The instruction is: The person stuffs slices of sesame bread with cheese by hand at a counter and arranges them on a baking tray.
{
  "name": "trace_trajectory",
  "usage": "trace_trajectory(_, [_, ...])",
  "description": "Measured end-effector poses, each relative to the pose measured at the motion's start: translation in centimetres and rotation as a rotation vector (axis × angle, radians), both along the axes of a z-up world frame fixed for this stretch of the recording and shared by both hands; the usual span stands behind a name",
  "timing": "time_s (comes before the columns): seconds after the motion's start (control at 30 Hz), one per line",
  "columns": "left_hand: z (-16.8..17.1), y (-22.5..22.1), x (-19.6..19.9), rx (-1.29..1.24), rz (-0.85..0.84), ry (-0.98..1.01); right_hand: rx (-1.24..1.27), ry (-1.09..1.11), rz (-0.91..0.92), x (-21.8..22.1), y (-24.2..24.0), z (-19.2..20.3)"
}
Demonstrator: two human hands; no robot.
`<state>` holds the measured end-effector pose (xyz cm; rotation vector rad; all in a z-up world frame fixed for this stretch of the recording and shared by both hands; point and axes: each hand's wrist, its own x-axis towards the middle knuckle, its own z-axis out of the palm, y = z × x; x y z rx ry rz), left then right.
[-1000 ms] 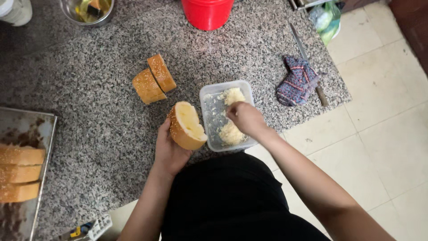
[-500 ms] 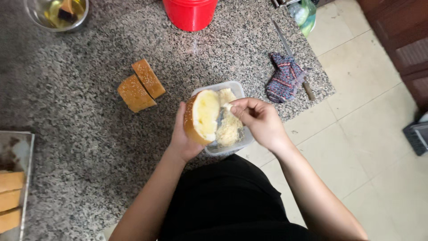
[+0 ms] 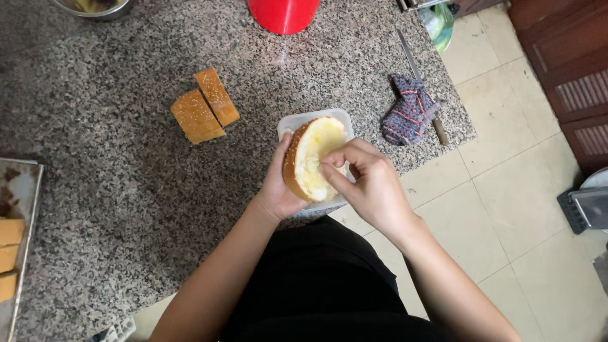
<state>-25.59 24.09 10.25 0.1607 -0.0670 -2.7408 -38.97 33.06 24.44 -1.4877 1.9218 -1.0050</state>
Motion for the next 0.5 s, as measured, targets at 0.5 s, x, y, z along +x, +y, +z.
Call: trace_trajectory(0.5, [-0.1,0.6,0.3,-0.011,-0.002,-0.048,-0.075,0.036,-0.060,-1.3,-0.3,-1.1])
